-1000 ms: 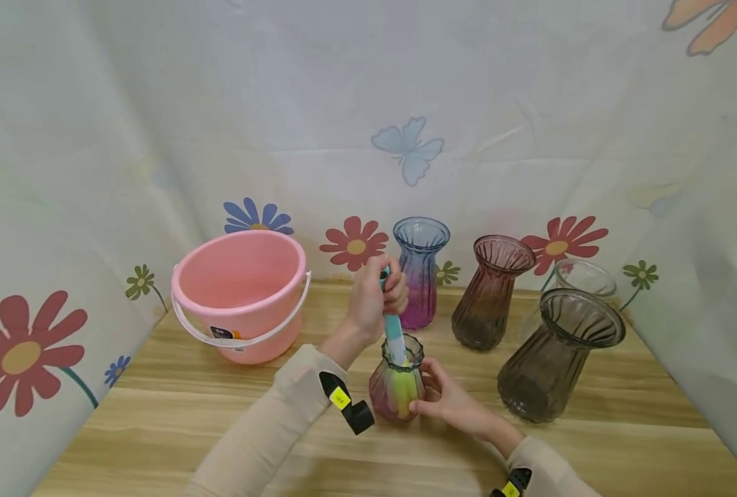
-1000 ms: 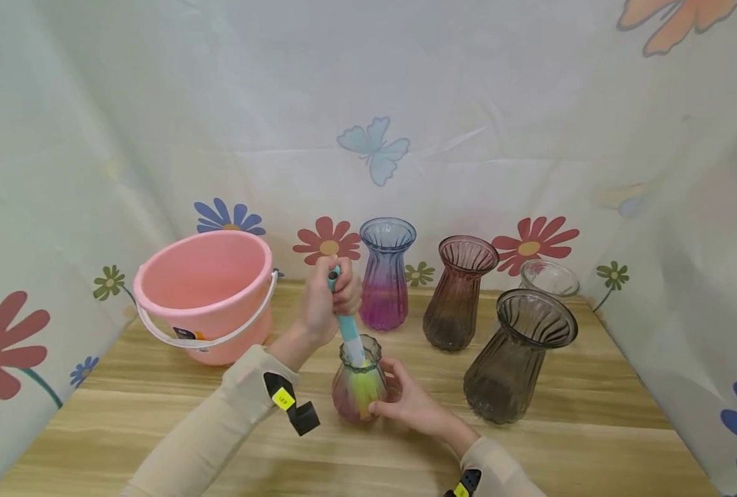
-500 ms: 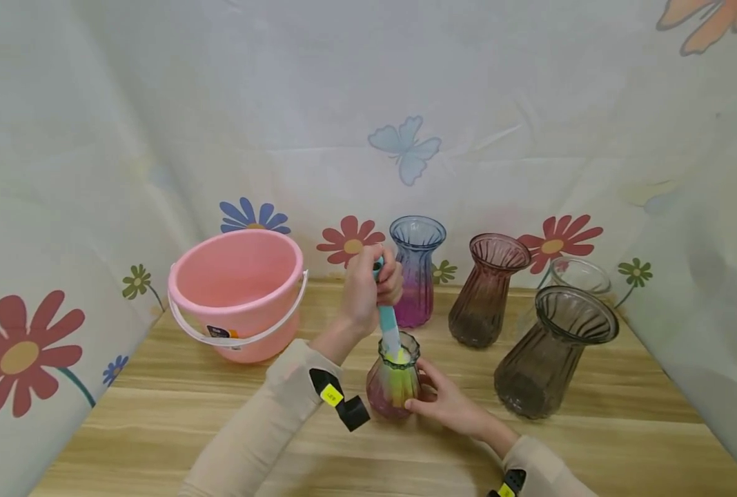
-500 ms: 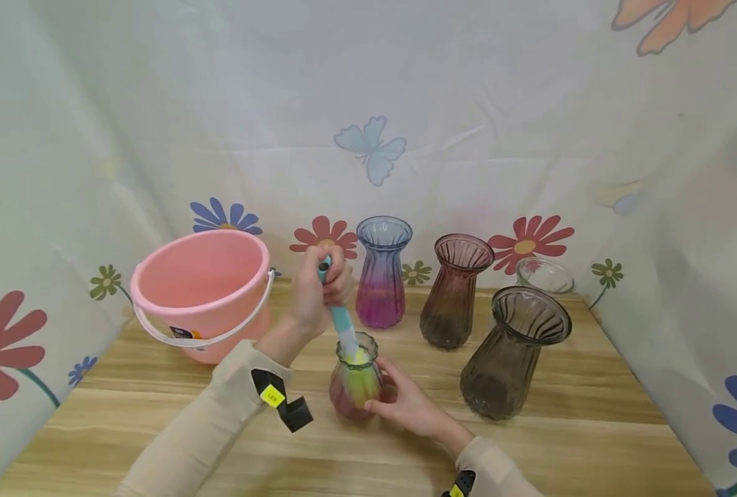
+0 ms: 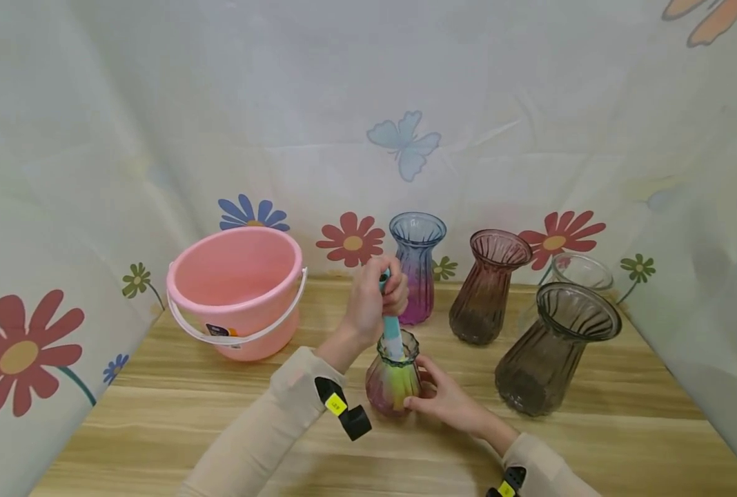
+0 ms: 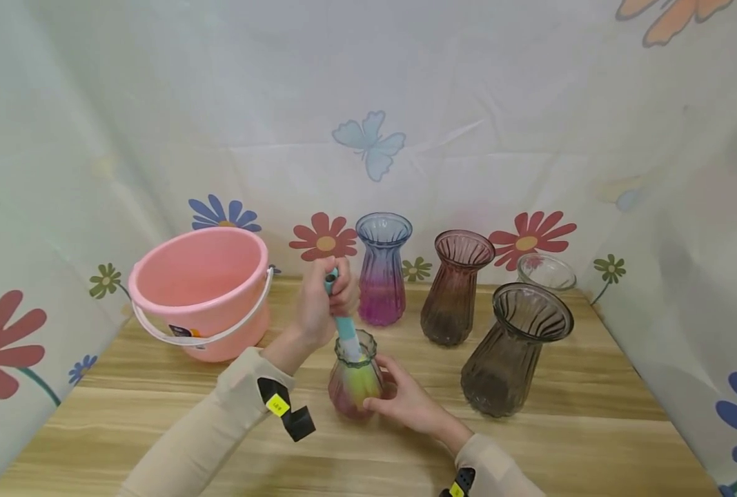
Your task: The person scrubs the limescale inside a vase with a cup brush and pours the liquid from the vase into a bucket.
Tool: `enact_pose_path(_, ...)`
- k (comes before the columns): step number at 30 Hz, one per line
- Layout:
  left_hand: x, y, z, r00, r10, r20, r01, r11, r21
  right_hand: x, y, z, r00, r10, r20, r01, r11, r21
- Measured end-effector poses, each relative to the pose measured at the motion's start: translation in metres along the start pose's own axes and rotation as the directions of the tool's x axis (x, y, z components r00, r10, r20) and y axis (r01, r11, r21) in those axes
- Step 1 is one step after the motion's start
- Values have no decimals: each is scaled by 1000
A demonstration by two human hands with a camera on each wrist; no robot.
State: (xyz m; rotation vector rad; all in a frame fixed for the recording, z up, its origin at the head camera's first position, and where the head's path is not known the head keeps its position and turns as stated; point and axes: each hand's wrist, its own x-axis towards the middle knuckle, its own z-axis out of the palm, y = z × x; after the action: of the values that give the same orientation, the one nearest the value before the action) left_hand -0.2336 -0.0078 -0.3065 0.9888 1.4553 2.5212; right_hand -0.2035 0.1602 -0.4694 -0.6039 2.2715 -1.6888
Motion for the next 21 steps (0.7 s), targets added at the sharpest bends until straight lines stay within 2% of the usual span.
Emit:
enact_pose_path(4, -2, -1, 0, 1000, 17, 13, -17, 1000, 26, 0, -1, 0, 1000, -2, -8, 2, 1000, 1)
enact_pose_path(10, -2, 0, -1, 1000, 29, -6, -29, 1000, 5, -1, -3, 3, 1000, 8, -24, -8, 1000, -21)
enact_pose_path(17, 6, 11, 1, 998, 50, -27, -51, 999, -4, 0, -5, 5, 999, 20, -40, -21, 999, -36)
enact_pose_path(21, 8, 15, 3, 999, 38, -20, -38, 999, 16, 0, -7, 5, 998, 42, -42, -43, 999, -24)
